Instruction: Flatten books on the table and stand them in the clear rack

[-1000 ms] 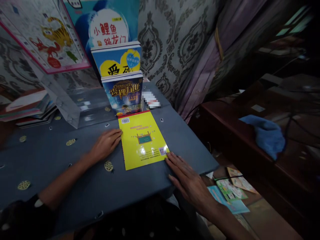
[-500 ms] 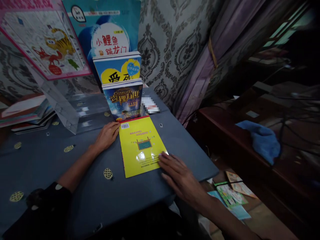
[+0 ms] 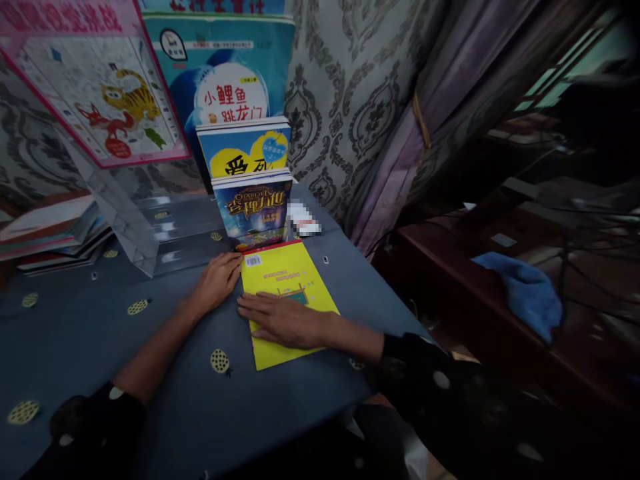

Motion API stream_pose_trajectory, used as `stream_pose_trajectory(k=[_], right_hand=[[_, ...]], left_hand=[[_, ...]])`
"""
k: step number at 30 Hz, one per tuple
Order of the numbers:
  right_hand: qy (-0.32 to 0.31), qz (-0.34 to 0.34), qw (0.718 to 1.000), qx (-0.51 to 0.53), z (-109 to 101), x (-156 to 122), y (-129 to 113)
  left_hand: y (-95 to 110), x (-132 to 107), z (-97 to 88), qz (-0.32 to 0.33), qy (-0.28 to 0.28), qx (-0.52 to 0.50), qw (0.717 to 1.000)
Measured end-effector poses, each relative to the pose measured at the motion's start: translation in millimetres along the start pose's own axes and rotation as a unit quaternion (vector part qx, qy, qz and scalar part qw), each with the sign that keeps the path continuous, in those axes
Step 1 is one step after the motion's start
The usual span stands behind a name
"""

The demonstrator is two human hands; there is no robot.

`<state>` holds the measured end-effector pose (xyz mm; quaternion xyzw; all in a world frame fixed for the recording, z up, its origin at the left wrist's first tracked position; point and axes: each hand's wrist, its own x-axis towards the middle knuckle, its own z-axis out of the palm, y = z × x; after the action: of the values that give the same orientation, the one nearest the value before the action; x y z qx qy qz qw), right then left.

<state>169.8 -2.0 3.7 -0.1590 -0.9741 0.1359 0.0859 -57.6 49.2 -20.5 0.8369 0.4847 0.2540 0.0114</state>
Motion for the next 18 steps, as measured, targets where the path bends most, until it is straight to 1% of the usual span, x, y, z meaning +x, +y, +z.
stream_pose_trajectory(k=[4, 8, 12, 18], right_hand=[[-0.004, 0.023, 1.0, -0.016, 3, 24, 29], [0.003, 0.017, 1.0, -0.016, 3, 31, 41], [0.011, 0.019, 1.0, -0.016, -2, 23, 49], [0.035, 0.09, 0.995, -0.024, -15, -2, 81]], left_hand=[[-3, -1, 2.7, -0.006, 0.007, -0.013, 1.0], [-6, -1, 3.1, -0.008, 0.012, -0.031, 0.999], [-5, -2, 2.4, -0.004, 0.012, -0.021, 1.0], [0, -4, 0.0, 0.011, 0.01, 0.018, 1.0]])
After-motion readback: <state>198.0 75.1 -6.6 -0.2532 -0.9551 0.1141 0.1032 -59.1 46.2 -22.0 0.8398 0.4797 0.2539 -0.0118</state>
